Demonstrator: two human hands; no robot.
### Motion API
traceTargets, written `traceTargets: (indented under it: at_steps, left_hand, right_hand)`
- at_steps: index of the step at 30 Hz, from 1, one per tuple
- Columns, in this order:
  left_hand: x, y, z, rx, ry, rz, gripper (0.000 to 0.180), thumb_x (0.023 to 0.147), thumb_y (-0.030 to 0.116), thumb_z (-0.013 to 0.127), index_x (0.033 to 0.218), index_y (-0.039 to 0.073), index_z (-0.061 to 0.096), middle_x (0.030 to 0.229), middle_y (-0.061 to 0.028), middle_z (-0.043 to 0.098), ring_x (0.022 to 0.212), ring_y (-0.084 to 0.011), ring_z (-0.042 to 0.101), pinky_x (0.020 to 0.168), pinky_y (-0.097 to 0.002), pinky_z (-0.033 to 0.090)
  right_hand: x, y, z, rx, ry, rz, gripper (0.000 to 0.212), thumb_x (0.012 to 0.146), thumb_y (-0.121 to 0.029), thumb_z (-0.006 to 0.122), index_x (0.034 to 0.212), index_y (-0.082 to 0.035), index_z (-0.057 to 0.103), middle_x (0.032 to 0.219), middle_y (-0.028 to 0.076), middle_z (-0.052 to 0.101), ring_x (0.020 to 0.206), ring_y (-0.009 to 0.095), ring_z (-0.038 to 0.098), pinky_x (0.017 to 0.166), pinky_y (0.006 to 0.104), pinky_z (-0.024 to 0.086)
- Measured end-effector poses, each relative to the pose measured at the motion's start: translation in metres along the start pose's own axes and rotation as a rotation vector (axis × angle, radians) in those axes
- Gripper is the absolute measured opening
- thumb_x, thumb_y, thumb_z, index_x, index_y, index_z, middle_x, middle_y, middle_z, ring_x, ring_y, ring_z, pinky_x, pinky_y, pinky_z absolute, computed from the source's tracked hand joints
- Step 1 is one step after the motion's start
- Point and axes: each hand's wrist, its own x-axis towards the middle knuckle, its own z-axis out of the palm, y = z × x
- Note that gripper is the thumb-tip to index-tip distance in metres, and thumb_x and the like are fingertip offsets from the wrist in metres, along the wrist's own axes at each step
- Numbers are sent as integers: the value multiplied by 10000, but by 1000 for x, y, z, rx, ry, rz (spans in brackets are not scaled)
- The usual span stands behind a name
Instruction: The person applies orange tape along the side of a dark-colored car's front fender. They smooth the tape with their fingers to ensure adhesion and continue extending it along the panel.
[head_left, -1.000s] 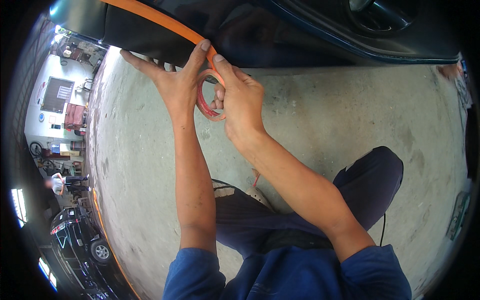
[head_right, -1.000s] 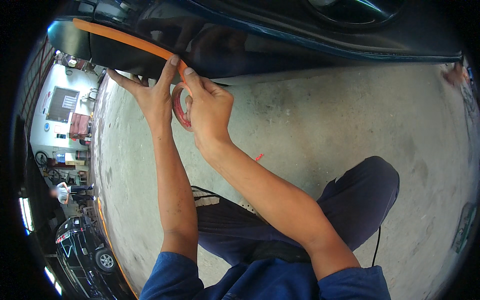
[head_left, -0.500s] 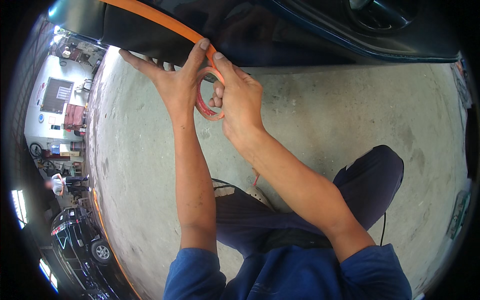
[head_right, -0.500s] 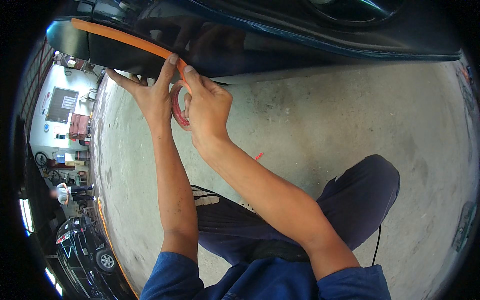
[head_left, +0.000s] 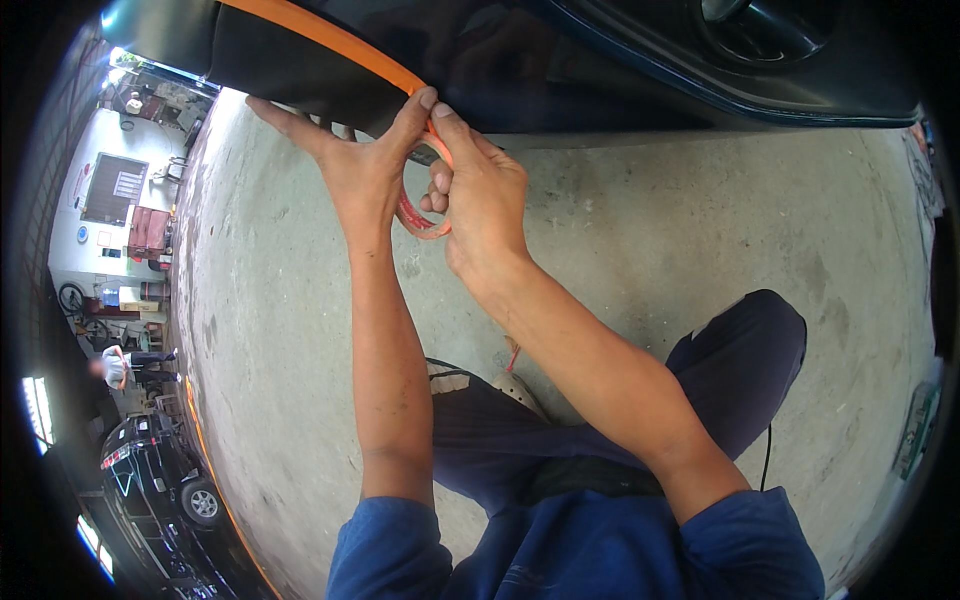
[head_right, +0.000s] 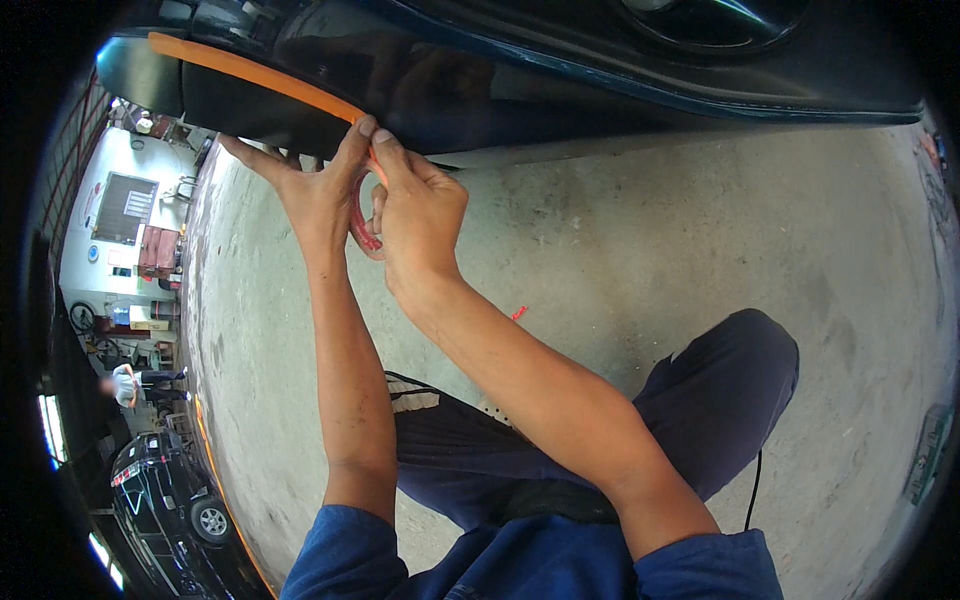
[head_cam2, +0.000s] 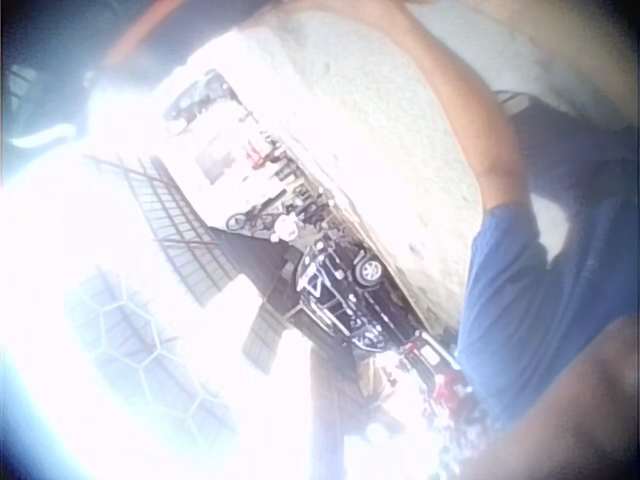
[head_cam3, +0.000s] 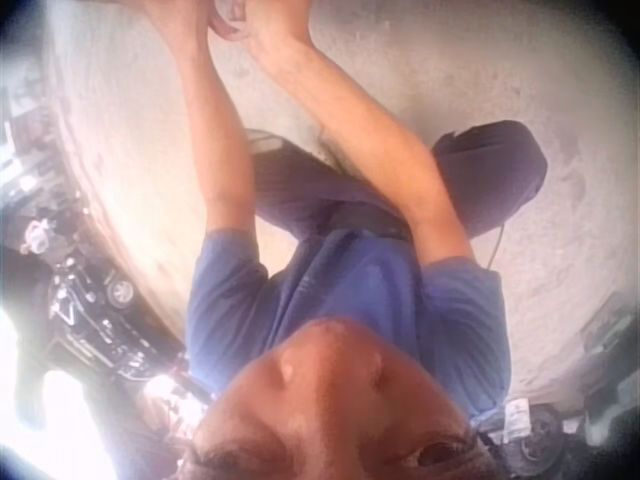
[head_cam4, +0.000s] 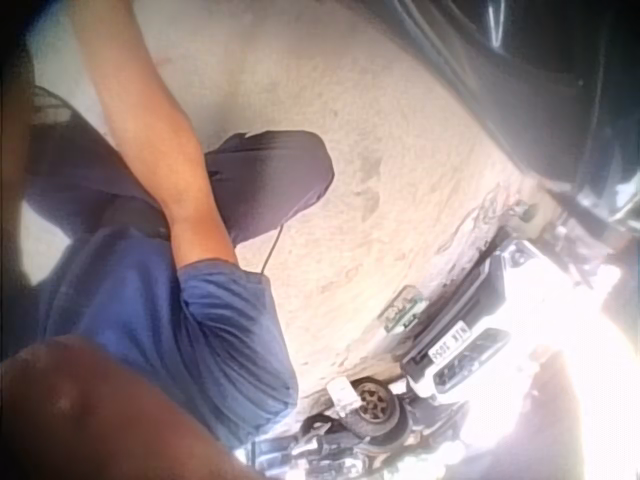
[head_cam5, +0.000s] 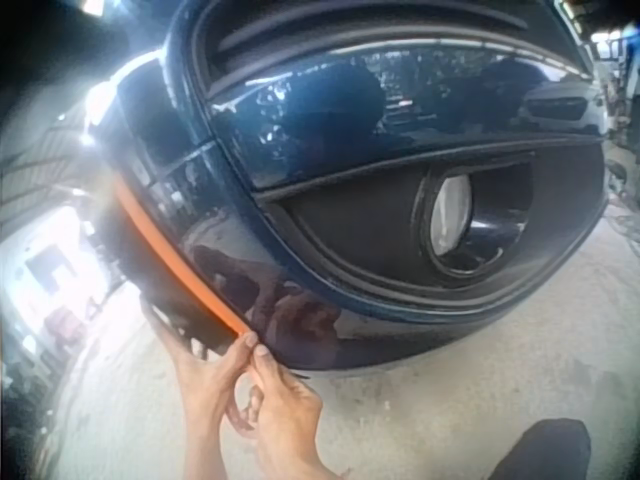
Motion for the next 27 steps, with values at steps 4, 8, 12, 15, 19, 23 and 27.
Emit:
traceTargets:
  at_steps: [4, 8, 12, 15, 19, 23, 27]
  left_hand:
    - [1, 2, -2, -177, -12, -80, 1617, 719, 341, 1023, 1651, -20, -247, 1729, -353, 43, 1604, -458, 221, 1273, -587, 295]
    - [4, 2, 0, -199, -9, -40, 1604, 733, 336, 1019, 1647, -33, -247, 1729, -344, 56, 1600, -447, 234, 1293, -553, 261]
    - [5, 1, -1, -187, 10, -44, 1596, 732, 314, 1022, 1646, -45, -236, 1720, -346, 100, 1592, -438, 252, 1310, -521, 217]
    - [6, 3, -4, -212, 5, -61, 1594, 724, 296, 1026, 1650, -42, -226, 1711, -350, 131, 1589, -436, 257, 1305, -518, 237]
    - [6, 6, -4, -229, 8, -101, 1599, 713, 280, 1031, 1654, -30, -223, 1702, -349, 152, 1583, -437, 273, 1284, -515, 312]
    - [4, 5, -4, -245, -15, -146, 1603, 709, 269, 1033, 1655, -16, -229, 1692, -345, 172, 1566, -443, 311, 1263, -534, 360]
    - [6, 2, -3, -171, 1, -95, 1612, 705, 273, 1036, 1653, -17, -234, 1689, -344, 176, 1555, -445, 334, 1263, -550, 356]
  right_hand:
    - [0, -1, 0, -15, 2, 11, 282, 1036, -344, 757, 1064, -63, 766, 639, -63, 476, 553, 53, 436, 550, 262, 430]
    - [-1, 0, 3, 3, 0, 15, 285, 1025, -345, 770, 1054, -61, 761, 637, -63, 474, 550, 54, 435, 540, 261, 414]
    - [-4, 0, 4, -8, 8, 7, 282, 1023, -344, 773, 1037, -63, 755, 633, -61, 474, 545, 53, 432, 535, 260, 393]
    - [-5, -1, 3, -17, 0, 5, 280, 1022, -342, 775, 1025, -63, 751, 632, -60, 476, 542, 52, 427, 532, 261, 384]
    - [-3, -1, 2, -5, 7, 4, 282, 1017, -343, 781, 1011, -63, 751, 629, -60, 479, 538, 51, 424, 533, 261, 391]
    - [-1, 0, 3, 6, 18, 7, 278, 1018, -344, 781, 1007, -68, 754, 633, -64, 480, 543, 50, 427, 548, 256, 414]
    - [-1, 2, 2, -1, 3, 10, 275, 1019, -348, 779, 1012, -74, 757, 631, -66, 474, 543, 51, 428, 562, 260, 433]
